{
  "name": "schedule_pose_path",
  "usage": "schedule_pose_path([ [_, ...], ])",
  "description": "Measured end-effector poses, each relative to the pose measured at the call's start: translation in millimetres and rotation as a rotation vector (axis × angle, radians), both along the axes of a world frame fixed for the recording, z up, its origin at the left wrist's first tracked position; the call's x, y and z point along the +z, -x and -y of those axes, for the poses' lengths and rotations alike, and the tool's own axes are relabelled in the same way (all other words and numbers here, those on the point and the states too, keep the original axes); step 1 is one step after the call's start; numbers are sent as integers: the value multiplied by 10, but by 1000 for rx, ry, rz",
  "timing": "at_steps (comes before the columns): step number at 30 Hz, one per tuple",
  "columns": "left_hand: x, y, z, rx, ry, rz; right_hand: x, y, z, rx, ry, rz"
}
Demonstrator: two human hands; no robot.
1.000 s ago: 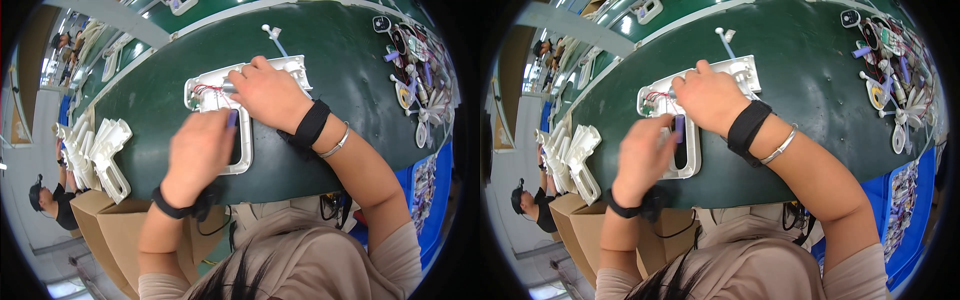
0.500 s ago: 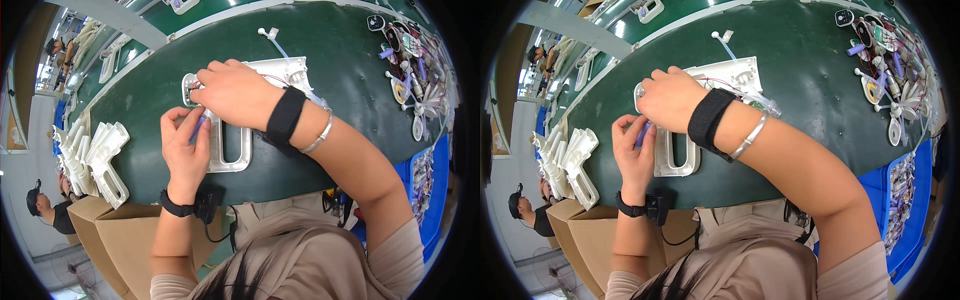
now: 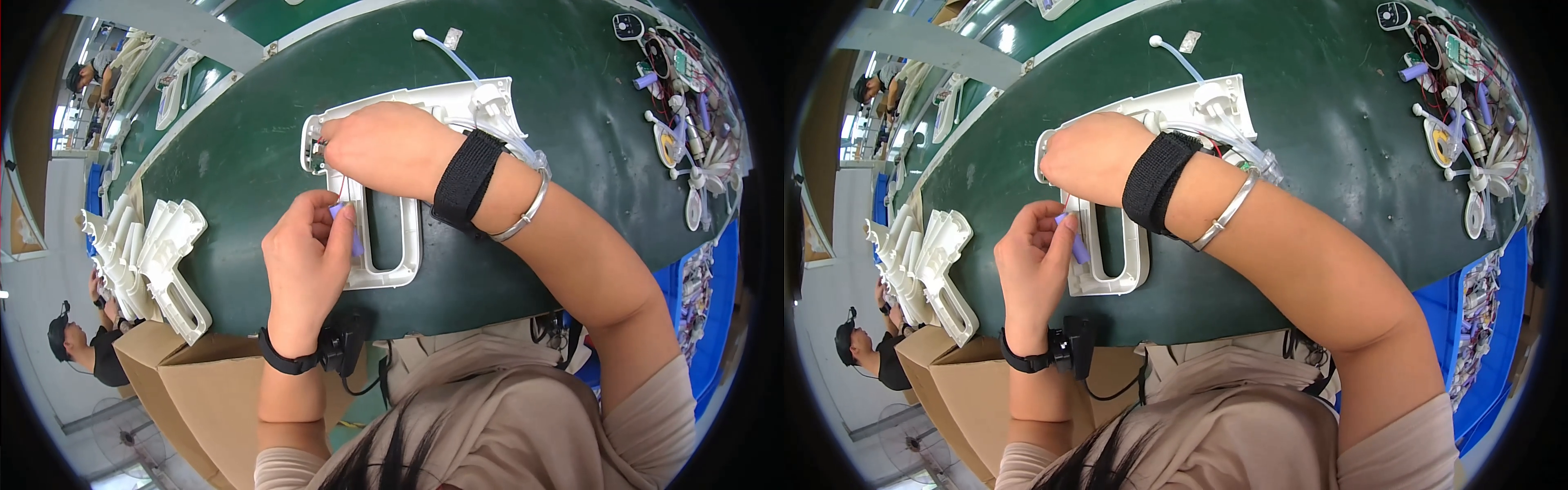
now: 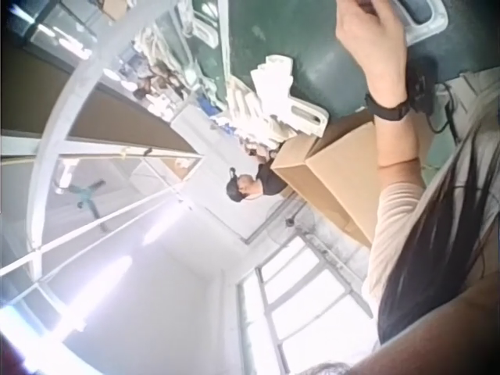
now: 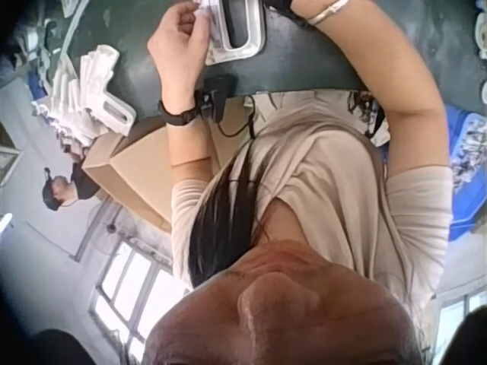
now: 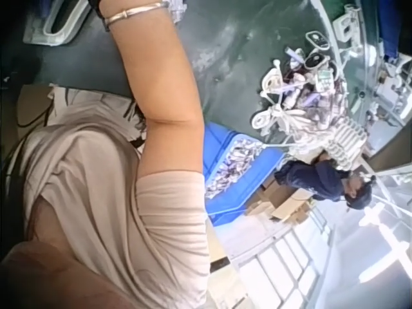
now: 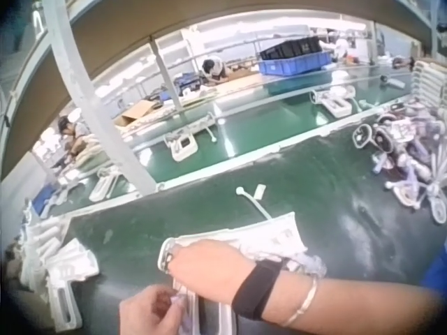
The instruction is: Assemble the internal components, including motor and circuit board, into a plastic device housing.
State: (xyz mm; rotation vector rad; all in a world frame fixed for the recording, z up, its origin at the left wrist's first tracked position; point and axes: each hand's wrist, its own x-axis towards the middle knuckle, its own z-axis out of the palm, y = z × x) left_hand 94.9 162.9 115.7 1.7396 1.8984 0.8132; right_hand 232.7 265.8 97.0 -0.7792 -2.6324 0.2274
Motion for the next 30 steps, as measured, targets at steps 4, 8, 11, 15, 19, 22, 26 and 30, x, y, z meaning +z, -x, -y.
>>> schedule_pose_path([
  [4,-46,20,61,-93,-73,-262,-6,-9,-20,12,33,16],
  [8,-123,-4,146,-238,-281,-543,27,-25,-56,54,27,26],
  [11,-213,43,156,-155,-210,-468,39,-23,-129,63,91,72],
  [15,-311,120,90,-224,-218,-323,4,-1,-117,69,56,92],
  [19,-303,169,51,-332,-170,-475,-49,-14,-144,119,-25,46],
  [22,-256,115,38,-305,-129,-433,-56,-32,-176,167,-41,35],
  [26,-155,110,26,-335,-51,-565,-17,0,-184,197,-91,82],
  [30,-99,251,-86,-431,-56,-456,67,-39,-122,152,-50,175],
])
